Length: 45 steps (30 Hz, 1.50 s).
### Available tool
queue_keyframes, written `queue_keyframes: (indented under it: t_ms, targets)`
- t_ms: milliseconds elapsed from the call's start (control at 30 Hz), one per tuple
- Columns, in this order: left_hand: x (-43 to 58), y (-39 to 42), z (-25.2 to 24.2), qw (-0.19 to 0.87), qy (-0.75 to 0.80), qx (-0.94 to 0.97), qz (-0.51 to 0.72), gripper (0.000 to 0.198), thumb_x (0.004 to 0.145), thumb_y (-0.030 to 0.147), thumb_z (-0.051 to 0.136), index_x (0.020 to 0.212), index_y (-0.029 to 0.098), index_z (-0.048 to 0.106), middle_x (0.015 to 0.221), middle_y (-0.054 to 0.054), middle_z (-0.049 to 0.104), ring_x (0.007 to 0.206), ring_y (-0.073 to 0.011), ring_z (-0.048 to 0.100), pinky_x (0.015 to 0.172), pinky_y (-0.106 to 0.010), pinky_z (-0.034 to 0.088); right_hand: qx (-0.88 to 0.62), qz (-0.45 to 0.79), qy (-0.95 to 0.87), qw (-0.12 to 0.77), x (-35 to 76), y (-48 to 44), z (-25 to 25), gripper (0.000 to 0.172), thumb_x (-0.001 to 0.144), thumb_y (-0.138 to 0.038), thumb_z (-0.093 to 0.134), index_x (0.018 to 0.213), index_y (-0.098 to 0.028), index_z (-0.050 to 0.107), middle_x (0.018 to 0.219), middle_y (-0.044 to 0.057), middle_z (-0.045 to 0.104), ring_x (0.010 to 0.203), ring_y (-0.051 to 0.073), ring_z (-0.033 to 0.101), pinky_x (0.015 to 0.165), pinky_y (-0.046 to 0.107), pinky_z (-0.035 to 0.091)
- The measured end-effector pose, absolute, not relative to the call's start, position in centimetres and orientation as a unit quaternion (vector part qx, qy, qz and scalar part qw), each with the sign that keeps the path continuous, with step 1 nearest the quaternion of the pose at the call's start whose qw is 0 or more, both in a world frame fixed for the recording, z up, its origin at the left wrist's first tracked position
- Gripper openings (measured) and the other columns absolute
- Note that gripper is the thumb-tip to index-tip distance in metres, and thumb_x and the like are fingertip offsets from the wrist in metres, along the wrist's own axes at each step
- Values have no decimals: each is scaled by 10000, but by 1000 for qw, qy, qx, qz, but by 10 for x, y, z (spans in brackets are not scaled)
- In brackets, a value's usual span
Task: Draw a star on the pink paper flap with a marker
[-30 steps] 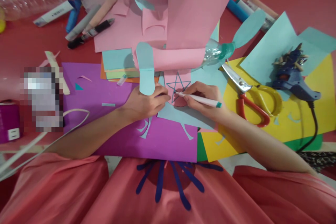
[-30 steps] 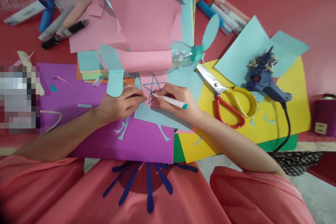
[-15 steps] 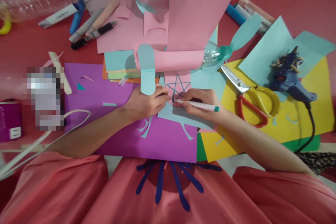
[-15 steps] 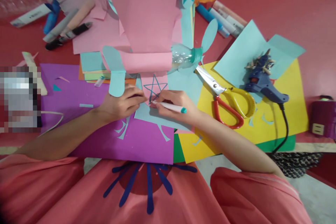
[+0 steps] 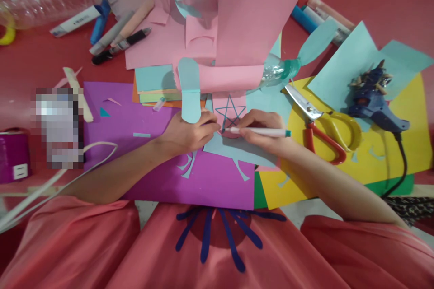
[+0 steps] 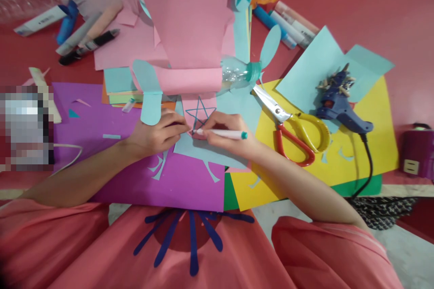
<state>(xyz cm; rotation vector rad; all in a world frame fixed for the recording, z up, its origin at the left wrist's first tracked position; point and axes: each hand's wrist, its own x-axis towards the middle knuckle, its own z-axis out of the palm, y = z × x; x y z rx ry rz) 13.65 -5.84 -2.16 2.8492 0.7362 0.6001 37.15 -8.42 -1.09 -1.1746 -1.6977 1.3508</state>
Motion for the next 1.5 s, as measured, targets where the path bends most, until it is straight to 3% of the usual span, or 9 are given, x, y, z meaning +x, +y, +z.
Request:
queue_keyframes:
  t_ms: [167,333,733,1067,1300,1500]
  targets:
    - [136,-58,-22,72,253,947,187,287,984,161,386,964,182,671,915,-47,720,860,-181,681,748,-312,544,-527,492,-587,369,370,-82,-11,233,838,-428,669,739,-225,612,636,-4,674,535,128,594,488,269,434]
    - [134,-58,-23,77,252,951,160,313,992,176,358,986,191,671,943,-55,714,893,-194,673,779,-337,548,-511,484,-615,354,368,-83,-12,104,815,-308,671,768,-227,626,763,15,753,618,143,657,525,273,485]
    - [136,-58,-22,70,252,946,190,294,988,166,372,960,191,663,921,-53,720,864,-197,676,739,-334,547,-507,467,-639,342,367,-83,-10,70,819,-268,652,770,-224,627,797,28,767,670,153,694,585,283,522]
    - [138,-58,-19,41,237,946,217,259,969,127,412,925,157,666,901,-41,716,813,-177,669,754,-310,548,-485,458,-677,310,365,-85,-9,135,816,-264,593,695,-203,585,643,7,672,567,113,588,538,249,450]
    - [137,-58,-19,47,238,947,209,251,961,112,423,931,157,668,912,-46,718,844,-177,664,781,-307,536,-453,477,-688,307,366,-86,-9,124,815,-267,610,725,-186,636,773,44,753,659,138,674,581,239,492]
    - [137,-58,-19,57,239,946,212,258,972,123,412,938,163,665,898,-41,713,820,-170,655,768,-309,537,-452,503,-655,336,369,-84,-9,155,839,-305,647,734,-192,650,692,19,717,583,116,628,522,230,458]
